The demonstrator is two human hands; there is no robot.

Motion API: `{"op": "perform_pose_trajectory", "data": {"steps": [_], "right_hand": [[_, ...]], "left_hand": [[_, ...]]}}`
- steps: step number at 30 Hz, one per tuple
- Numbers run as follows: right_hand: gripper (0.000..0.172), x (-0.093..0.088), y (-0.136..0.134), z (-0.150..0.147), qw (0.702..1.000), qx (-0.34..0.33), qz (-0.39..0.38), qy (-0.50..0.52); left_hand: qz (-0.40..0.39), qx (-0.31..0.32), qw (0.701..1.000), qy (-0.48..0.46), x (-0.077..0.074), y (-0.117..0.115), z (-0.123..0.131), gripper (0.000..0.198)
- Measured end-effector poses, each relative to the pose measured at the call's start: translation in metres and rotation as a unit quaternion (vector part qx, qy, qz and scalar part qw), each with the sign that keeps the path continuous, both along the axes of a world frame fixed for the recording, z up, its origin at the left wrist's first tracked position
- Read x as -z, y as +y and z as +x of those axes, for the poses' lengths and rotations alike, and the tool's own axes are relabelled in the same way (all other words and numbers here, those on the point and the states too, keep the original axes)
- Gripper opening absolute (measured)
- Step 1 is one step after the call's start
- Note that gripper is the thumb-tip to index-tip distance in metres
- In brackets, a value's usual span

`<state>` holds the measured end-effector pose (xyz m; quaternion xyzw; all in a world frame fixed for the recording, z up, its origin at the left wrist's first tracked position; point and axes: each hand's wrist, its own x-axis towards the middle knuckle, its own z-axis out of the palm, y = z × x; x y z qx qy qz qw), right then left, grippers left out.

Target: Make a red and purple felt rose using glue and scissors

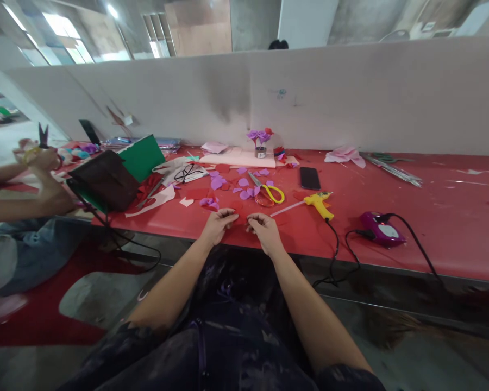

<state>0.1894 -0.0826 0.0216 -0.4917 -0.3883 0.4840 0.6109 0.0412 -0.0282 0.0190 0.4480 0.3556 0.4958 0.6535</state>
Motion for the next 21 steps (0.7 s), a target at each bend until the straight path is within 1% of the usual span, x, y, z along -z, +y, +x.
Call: {"op": "perform_pose_trajectory", "data": {"steps": [4,10,17,21], "right_hand": [[0.023,-0.0001,-0.0003,-0.0011,1.000,0.000,0.008,0.000],[0.033,-0.0047,-0.0016,-0.0044,1.000,0.007,0.008,0.003],[0.023,-0.0068,0.0010,-0.0030,1.000,0.015,0.007,0.013],[0.026,-0.0075,0.0020,-0.0030,1.000,0.005,-0.001,0.009]], "left_hand": [[0.007,0.008,1.000,0.009,0.0010,-0.0001,-0.0004,0.031],[0.015,0.024,0.999,0.023,0.0045,-0.0005,-0.0001,0.033],[0.019,0.047,0.997,0.051,0.0032,0.0003,-0.0004,0.029],[0.011,0.055,0.997,0.052,0.0007,0.0034,0.0002,0.026]]}}
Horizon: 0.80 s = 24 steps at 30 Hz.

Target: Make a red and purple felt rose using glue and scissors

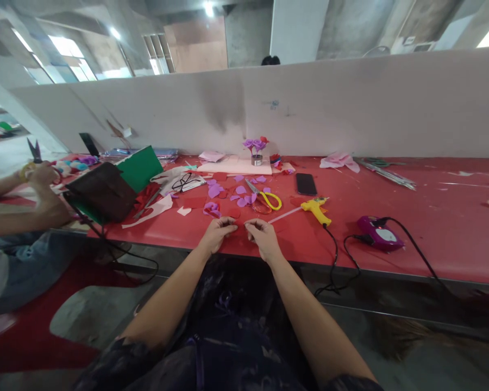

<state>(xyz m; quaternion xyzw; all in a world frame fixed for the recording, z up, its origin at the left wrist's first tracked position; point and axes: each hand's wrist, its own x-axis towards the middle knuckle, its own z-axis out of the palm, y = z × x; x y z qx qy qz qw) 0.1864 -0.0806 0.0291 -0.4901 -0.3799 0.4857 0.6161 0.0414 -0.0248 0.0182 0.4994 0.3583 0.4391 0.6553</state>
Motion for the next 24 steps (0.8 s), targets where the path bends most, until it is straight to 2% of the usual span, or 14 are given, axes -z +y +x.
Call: {"op": "perform_pose_trajectory", "data": {"steps": [8,15,18,24], "right_hand": [[0.025,0.002,0.014,-0.002,1.000,0.008,0.009,-0.022],[0.032,0.002,0.010,-0.004,0.999,-0.005,0.017,-0.030],[0.029,0.004,0.008,-0.005,0.998,-0.013,0.026,-0.051],[0.027,0.004,0.008,-0.006,0.998,-0.019,0.017,-0.064]], "left_hand": [[0.004,-0.014,1.000,-0.019,-0.003,0.010,0.007,0.021],[0.027,-0.052,0.998,-0.030,-0.001,0.006,0.005,0.028],[0.039,-0.060,0.997,-0.031,0.002,0.007,0.005,0.029],[0.053,-0.051,0.997,-0.037,0.003,0.010,0.004,0.039]]}}
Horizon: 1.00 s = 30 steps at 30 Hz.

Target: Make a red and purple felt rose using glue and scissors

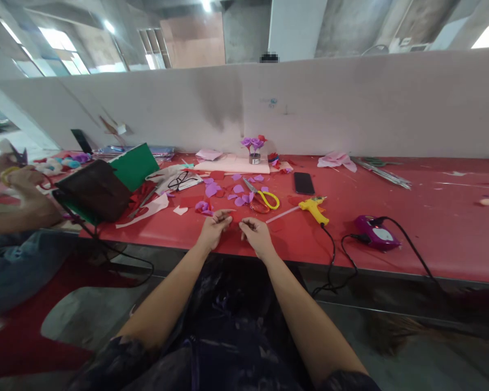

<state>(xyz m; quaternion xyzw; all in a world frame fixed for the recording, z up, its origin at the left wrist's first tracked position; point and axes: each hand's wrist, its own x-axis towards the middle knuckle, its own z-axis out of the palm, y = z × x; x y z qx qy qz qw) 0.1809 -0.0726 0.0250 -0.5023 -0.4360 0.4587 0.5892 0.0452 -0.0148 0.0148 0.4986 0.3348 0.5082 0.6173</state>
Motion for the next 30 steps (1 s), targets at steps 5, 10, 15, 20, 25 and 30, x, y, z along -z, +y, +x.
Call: {"op": "perform_pose_trajectory", "data": {"steps": [5,10,15,20,25,30], "right_hand": [[0.028,-0.0026,-0.0009,0.0004,1.000,0.002,-0.010,0.012],[0.026,-0.0042,-0.0010,0.0008,1.000,0.003,-0.008,0.019],[0.027,-0.0027,-0.0002,0.0003,1.000,0.007,-0.005,0.026],[0.023,-0.0007,0.0006,0.0004,1.000,0.011,-0.002,0.018],[0.019,0.0009,0.0013,0.0013,1.000,0.008,0.004,0.014],[0.020,0.0033,0.0032,0.0014,1.000,0.013,0.010,0.012]], "left_hand": [[0.018,-0.015,1.000,0.001,-0.0005,0.0002,-0.0011,0.035],[0.023,-0.033,0.999,-0.003,0.0003,0.0000,-0.0009,0.031],[0.024,-0.023,0.999,-0.013,0.0004,-0.0003,-0.0006,0.029],[0.020,-0.021,1.000,-0.008,0.0015,0.0001,-0.0005,0.027],[0.029,-0.006,1.000,0.009,-0.0005,-0.0003,0.0004,0.023],[0.061,-0.014,0.995,0.079,-0.0014,-0.0016,0.0005,0.024]]}}
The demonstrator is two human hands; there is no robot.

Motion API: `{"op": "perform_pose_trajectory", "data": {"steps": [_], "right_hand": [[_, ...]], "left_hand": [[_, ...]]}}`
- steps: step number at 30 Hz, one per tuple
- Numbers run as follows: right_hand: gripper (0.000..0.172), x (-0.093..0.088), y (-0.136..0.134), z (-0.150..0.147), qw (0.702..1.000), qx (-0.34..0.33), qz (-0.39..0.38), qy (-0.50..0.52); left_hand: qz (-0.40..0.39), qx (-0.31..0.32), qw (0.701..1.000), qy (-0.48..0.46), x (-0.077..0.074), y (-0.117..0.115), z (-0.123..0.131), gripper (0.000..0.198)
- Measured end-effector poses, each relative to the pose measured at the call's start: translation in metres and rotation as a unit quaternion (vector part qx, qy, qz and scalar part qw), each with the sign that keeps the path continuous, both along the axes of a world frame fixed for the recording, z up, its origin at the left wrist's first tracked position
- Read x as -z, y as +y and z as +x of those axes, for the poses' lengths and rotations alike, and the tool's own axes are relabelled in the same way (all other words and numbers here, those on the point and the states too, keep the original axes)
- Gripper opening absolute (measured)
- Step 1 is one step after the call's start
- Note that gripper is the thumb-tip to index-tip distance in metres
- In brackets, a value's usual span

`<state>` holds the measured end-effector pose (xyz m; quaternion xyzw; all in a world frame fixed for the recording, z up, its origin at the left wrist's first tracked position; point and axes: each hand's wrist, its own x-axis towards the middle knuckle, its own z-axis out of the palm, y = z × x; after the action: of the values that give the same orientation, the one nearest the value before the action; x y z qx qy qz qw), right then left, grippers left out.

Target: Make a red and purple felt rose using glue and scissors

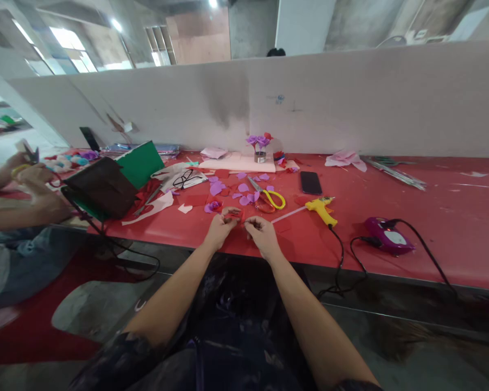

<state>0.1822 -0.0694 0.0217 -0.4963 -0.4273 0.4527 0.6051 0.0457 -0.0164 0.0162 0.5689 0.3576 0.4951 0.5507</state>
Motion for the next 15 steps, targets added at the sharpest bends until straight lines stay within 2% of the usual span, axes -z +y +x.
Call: {"op": "perform_pose_trajectory", "data": {"steps": [4,9,15], "right_hand": [[0.020,0.0004,0.0004,0.0001,1.000,0.005,0.000,-0.001],[0.020,-0.0003,-0.0011,0.0004,1.000,0.007,0.003,-0.011],[0.022,-0.0003,-0.0020,-0.0002,1.000,0.009,0.004,-0.014]], "left_hand": [[0.001,0.007,1.000,0.013,0.0040,-0.0009,-0.0004,0.014],[-0.023,0.027,0.999,-0.003,0.0057,-0.0025,-0.0016,0.023],[-0.033,0.031,0.999,-0.030,-0.0015,-0.0068,-0.0015,0.028]]}}
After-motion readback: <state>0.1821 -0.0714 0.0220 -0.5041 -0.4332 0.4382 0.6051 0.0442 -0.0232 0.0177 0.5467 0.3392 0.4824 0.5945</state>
